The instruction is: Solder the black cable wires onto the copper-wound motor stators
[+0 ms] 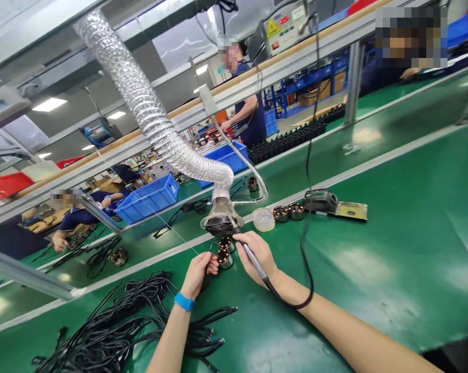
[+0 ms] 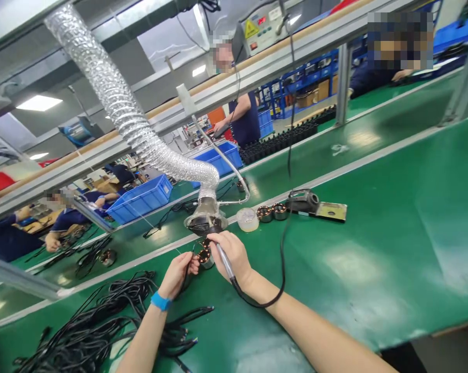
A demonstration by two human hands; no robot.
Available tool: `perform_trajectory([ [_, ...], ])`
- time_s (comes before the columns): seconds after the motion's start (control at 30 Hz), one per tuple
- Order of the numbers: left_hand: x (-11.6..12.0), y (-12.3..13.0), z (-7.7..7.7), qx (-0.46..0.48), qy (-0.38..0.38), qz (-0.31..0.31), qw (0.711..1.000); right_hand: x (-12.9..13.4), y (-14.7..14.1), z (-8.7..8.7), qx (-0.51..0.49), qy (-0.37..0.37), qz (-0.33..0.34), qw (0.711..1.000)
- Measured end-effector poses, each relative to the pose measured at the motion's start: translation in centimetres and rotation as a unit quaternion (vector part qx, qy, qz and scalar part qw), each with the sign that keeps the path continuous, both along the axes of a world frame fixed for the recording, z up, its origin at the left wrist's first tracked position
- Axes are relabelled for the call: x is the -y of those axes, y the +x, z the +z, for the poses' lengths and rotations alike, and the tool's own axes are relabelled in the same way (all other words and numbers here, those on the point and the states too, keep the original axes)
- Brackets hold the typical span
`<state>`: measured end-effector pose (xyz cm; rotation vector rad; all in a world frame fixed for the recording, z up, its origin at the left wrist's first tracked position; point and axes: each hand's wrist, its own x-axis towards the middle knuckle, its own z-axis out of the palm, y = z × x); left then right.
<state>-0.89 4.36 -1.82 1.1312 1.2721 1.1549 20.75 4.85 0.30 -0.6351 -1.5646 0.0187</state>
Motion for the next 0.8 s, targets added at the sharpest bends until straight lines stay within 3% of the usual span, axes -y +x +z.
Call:
perform_trajectory([
  [0.07, 0.3, -0.2, 0.3, -0.040, 0.026, 0.034, 0.998, 0.2, 1.0, 0.6, 0.006, 0.010, -0.001, 1.000],
  [0.2, 2.1, -0.8, 1.4, -0.102, 0.132, 0.169, 0.971, -0.4, 4.5, 0.9, 0.048, 0.036, -0.020, 0.998],
  [0.3, 3.3, -0.7, 2.6, -0.181, 0.140, 0.178, 0.957, -1.4, 7.1, -0.1, 0.106, 0.033, -0.070, 0.991],
  [0.4, 3.1, 0.3, 3.4, -0.323, 0.160, 0.082, 0.929, -2.3, 8.5, -2.0, 0.146, 0.016, -0.127, 0.981],
  [0.57, 0.4, 1.9, 2.9, -0.509, 0.213, -0.114, 0.826, -3.2, 9.0, -5.1, 0.210, -0.027, -0.183, 0.960],
  [0.67, -1.2, 1.8, 2.5, -0.565, 0.182, -0.190, 0.782, -3.2, 8.9, -5.8, 0.221, -0.042, -0.194, 0.955],
  [0.8, -2.3, 1.7, 3.2, -0.572, 0.156, -0.247, 0.766, -3.1, 8.8, -6.0, 0.204, -0.040, -0.196, 0.958],
])
